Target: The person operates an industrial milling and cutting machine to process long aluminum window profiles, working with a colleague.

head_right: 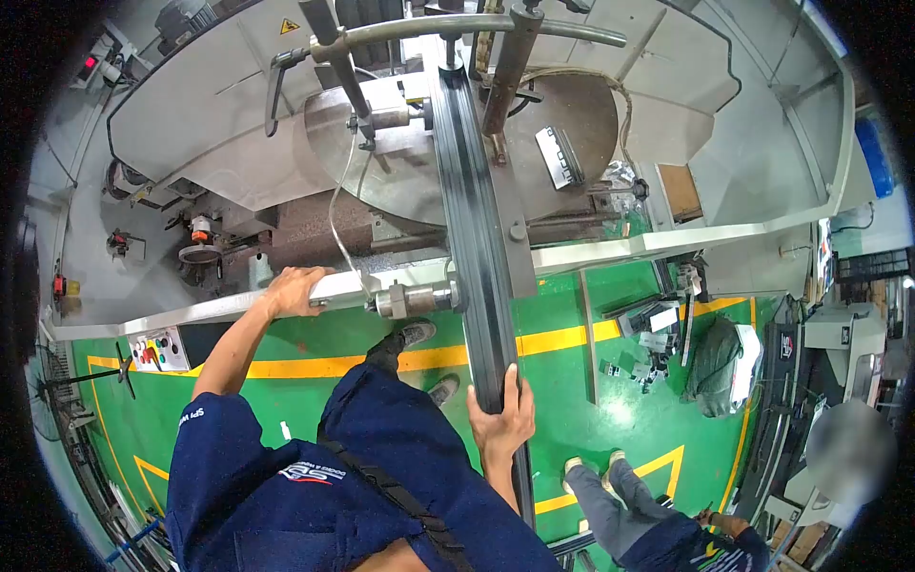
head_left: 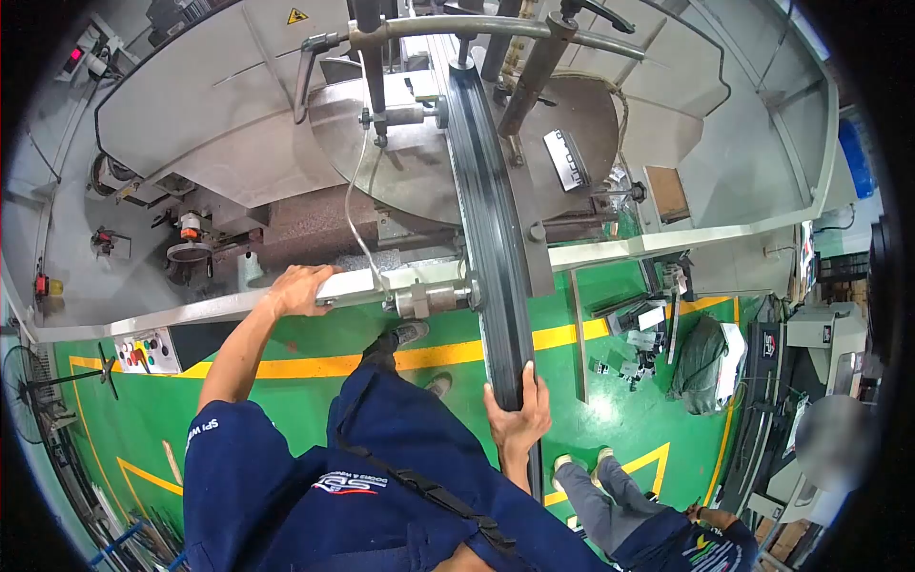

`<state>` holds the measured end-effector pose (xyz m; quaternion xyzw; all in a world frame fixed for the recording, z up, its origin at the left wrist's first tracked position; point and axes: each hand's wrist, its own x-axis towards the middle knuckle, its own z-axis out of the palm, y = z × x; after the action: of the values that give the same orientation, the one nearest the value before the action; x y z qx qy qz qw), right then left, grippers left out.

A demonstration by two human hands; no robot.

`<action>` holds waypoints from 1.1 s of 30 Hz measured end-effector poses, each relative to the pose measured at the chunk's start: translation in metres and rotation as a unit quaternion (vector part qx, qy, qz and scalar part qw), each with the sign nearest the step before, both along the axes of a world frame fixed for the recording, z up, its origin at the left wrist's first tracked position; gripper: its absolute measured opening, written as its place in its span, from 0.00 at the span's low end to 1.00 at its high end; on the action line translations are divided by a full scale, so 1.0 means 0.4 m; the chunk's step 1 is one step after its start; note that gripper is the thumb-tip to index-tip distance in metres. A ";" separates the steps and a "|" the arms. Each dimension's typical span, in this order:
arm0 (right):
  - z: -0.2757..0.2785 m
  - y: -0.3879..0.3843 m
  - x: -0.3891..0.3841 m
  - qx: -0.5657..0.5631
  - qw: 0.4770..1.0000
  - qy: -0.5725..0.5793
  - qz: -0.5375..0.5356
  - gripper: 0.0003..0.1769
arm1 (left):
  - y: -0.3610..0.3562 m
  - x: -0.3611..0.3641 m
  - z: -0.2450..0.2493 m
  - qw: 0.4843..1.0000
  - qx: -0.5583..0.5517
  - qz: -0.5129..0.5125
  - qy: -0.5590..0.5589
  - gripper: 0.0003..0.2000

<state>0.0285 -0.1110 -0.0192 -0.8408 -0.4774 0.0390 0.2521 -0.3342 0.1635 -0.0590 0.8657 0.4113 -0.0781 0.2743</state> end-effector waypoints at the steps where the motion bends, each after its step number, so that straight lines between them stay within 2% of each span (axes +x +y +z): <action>1: -0.003 -0.001 0.000 0.009 1.000 -0.005 0.004 0.42 | -0.001 -0.004 -0.002 1.000 0.008 -0.002 0.006 0.38; 5: 0.002 -0.009 -0.005 0.031 0.999 0.011 0.013 0.43 | -0.012 -0.022 -0.038 0.999 0.046 -0.008 0.016 0.41; 6: 0.001 -0.017 -0.001 -0.010 0.999 0.048 0.016 0.48 | -0.017 -0.023 -0.042 0.998 0.056 -0.006 0.022 0.41; 9: 0.065 -0.024 -0.001 0.057 0.996 0.028 0.067 0.56 | -0.040 -0.029 -0.063 0.994 0.102 0.023 0.033 0.45; 10: 0.090 -0.035 0.003 0.020 0.996 -0.017 0.089 0.61 | -0.050 -0.026 -0.066 0.991 0.124 0.035 0.036 0.46; 11: 0.091 -0.037 -0.001 -0.016 0.994 -0.037 0.106 0.62 | -0.062 -0.026 -0.072 0.988 0.142 0.043 0.041 0.48; 12: 0.080 -0.043 -0.009 -0.056 0.990 -0.055 0.117 0.62 | -0.065 -0.025 -0.076 0.990 0.131 0.045 0.040 0.53; 13: 0.062 -0.049 -0.014 -0.097 0.985 -0.072 0.125 0.63 | -0.083 -0.028 -0.084 0.982 0.174 0.062 0.026 0.55; 15: 0.035 -0.068 0.003 -0.091 0.985 -0.068 0.127 0.65 | -0.144 -0.003 -0.071 0.960 0.261 0.098 -0.004 0.58; 17: 0.040 -0.097 -0.016 -0.066 0.991 -0.064 0.101 0.65 | -0.242 0.017 -0.137 0.922 0.344 0.166 -0.068 0.60; 18: 0.035 -0.125 -0.022 -0.038 0.993 -0.057 0.094 0.64 | -0.305 0.028 -0.153 0.912 0.357 0.179 -0.092 0.58; 19: 0.053 -0.152 -0.035 -0.075 0.993 -0.045 0.079 0.63 | -0.381 0.025 -0.177 0.904 0.365 0.191 -0.117 0.57; 21: 0.052 -0.195 -0.036 0.003 0.998 0.013 0.054 0.62 | -0.524 -0.022 -0.275 0.912 0.231 0.179 -0.289 0.55; 23: 0.104 -0.201 -0.066 0.053 0.990 -0.124 0.036 0.61 | -0.711 -0.104 -0.334 0.934 0.028 0.231 -0.270 0.54; 24: 0.075 -0.200 -0.068 -0.008 0.982 -0.182 0.050 0.61 | -0.808 -0.179 -0.458 0.950 -0.056 0.231 -0.200 0.53; 25: -0.008 -0.199 -0.051 -0.118 0.984 -0.119 0.065 0.61 | -0.908 -0.261 -0.594 0.954 -0.142 0.225 -0.136 0.53; 26: -0.015 -0.196 -0.062 -0.125 0.983 -0.127 0.053 0.61 | -1.006 -0.348 -0.692 0.932 -0.271 0.234 -0.057 0.54; 27: -0.016 -0.184 -0.077 -0.129 0.981 -0.139 0.043 0.61 | -1.060 -0.400 -0.585 0.904 -0.370 0.207 0.055 0.54; 28: -0.029 -0.184 -0.104 -0.077 0.992 -0.099 0.020 0.60 | -1.136 -0.460 -0.608 0.879 -0.403 0.252 0.046 0.51; 29: -0.009 -0.182 -0.156 -0.027 0.994 -0.106 0.022 0.58 | -1.222 -0.534 -0.664 0.854 -0.409 0.323 0.003 0.48; 31: 0.004 -0.187 -0.304 0.035 0.984 -0.168 0.041 0.55 | -1.342 -0.679 -0.653 0.812 -0.384 0.433 -0.076 0.42; 32: -0.029 -0.178 -0.381 0.048 0.990 -0.122 0.059 0.53 | -1.374 -0.746 -0.626 0.826 -0.324 0.447 -0.114 0.39; 33: -0.077 -0.188 -0.466 0.054 0.993 -0.077 0.076 0.52 | -1.410 -0.824 -0.629 0.837 -0.312 0.443 -0.077 0.36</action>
<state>-0.1580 -0.1862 -0.0501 -0.7879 -0.5592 -0.0327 0.2558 -0.6639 -0.4005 -0.3108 0.4628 0.6820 -0.0053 0.5663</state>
